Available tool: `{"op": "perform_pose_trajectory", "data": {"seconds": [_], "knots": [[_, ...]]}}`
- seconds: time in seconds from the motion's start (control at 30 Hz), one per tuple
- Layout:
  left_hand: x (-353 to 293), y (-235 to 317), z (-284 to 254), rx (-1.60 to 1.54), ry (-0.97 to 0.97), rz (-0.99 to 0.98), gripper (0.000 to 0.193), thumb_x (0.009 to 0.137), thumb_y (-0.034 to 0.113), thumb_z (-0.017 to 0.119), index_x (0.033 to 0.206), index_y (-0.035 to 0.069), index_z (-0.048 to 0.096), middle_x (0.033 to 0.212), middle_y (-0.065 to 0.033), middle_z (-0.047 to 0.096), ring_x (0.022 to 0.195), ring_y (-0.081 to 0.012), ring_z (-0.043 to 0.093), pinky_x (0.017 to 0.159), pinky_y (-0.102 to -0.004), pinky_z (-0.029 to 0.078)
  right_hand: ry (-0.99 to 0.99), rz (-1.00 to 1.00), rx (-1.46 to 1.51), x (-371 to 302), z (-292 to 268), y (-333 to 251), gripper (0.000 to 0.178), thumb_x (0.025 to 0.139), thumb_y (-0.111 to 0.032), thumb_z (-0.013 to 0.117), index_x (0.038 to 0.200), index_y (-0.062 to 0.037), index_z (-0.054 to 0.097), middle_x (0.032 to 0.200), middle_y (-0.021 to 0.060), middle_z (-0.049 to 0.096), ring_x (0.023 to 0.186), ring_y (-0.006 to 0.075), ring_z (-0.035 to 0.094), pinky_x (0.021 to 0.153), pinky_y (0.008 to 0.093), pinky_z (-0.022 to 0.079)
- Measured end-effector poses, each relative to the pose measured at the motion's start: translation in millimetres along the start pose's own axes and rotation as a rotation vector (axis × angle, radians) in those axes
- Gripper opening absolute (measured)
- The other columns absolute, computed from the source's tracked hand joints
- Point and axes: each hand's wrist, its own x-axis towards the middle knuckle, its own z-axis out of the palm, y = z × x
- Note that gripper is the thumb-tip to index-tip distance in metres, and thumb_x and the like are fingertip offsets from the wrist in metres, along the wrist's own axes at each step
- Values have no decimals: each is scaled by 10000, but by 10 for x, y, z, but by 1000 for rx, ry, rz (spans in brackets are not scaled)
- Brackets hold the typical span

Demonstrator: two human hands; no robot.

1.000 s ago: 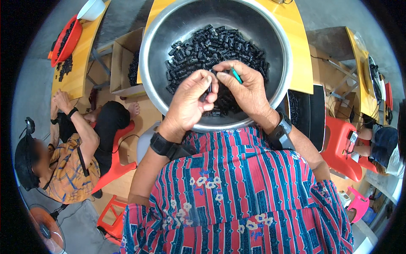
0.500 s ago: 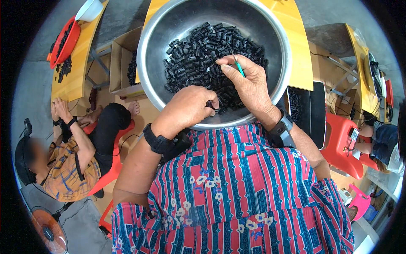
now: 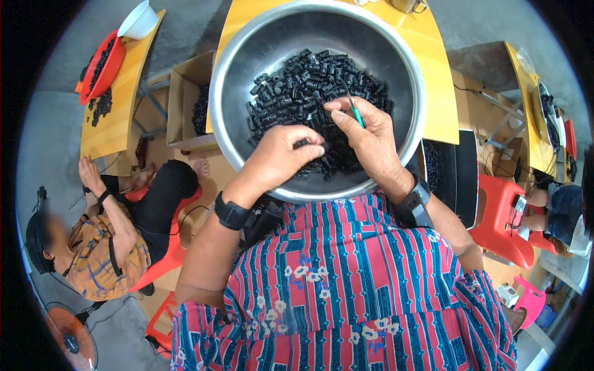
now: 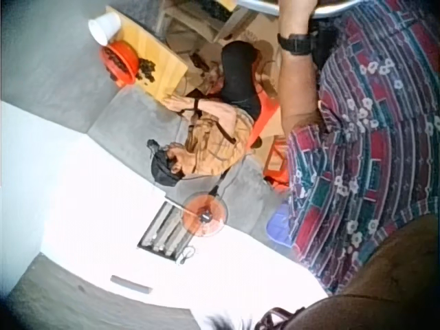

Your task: Trim and sort small black plastic manufacturing parts using a small handheld blade.

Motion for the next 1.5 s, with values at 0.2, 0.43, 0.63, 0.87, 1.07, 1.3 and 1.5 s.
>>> {"op": "perform_pose_trajectory", "data": {"seconds": [0.2, 0.43, 0.63, 0.87, 1.07, 1.3, 1.5], "knots": [[-23, -34, 20, -784, 124, -221, 204, 929, 156, 606, 1091, 32, 603, 766, 52, 507, 585, 8, 360, 445, -145, 259, -49, 91, 93, -2, 11, -62, 175, 872, -42, 601, 1033, -13, 663, 924, 42, 668, 876, 93, 598, 809, 248, 468], [-40, -107, 91, -1178, 87, -279, 156, 942, 150, 583, 1057, 44, 587, 739, 46, 457, 584, -21, 381, 450, -149, 284, -116, 36, 84, 6, 58, -45, 238, 825, -5, 652, 1060, -37, 662, 832, -11, 625, 772, 47, 547, 731, 211, 452], [-21, -151, 135, -1285, 38, -266, 165, 941, 174, 584, 1054, 53, 584, 741, 41, 462, 595, -29, 392, 454, -144, 294, -150, 26, 81, 7, 62, 24, 259, 808, -25, 686, 1063, -67, 670, 674, -105, 412, 611, 4, 353, 549, 174, 326], [-29, -157, 132, -1347, -3, -263, 186, 944, 189, 576, 1060, 44, 589, 756, 31, 473, 608, -38, 400, 459, -147, 306, -161, -28, 79, 20, 69, 83, 306, 784, -20, 711, 1083, -68, 663, 663, -96, 413, 608, 6, 354, 537, 175, 320], [-28, -154, 167, -1413, 6, -288, 209, 952, 190, 560, 1090, 36, 593, 789, 15, 500, 630, -49, 408, 467, -149, 309, -190, -29, 8, 7, 74, 19, 371, 763, -26, 737, 1120, -60, 642, 675, -89, 431, 605, 3, 349, 528, 168, 316], [-31, -134, 158, -1457, -71, -243, 204, 971, 180, 521, 1093, 34, 595, 806, 10, 517, 634, -52, 410, 480, -145, 316, -208, -5, 87, 5, 79, 19, 368, 772, -22, 727, 1125, -41, 627, 719, -86, 490, 611, -1, 361, 543, 163, 342], [-38, -97, 181, -1357, 66, -234, 179, 955, 189, 558, 1051, 42, 593, 826, 6, 537, 636, -47, 415, 480, -141, 319, -224, -59, 33, 12, 66, -7, 379, 766, -20, 732, 1129, -36, 624, 753, -75, 515, 612, 1, 361, 544, 166, 345]]}}
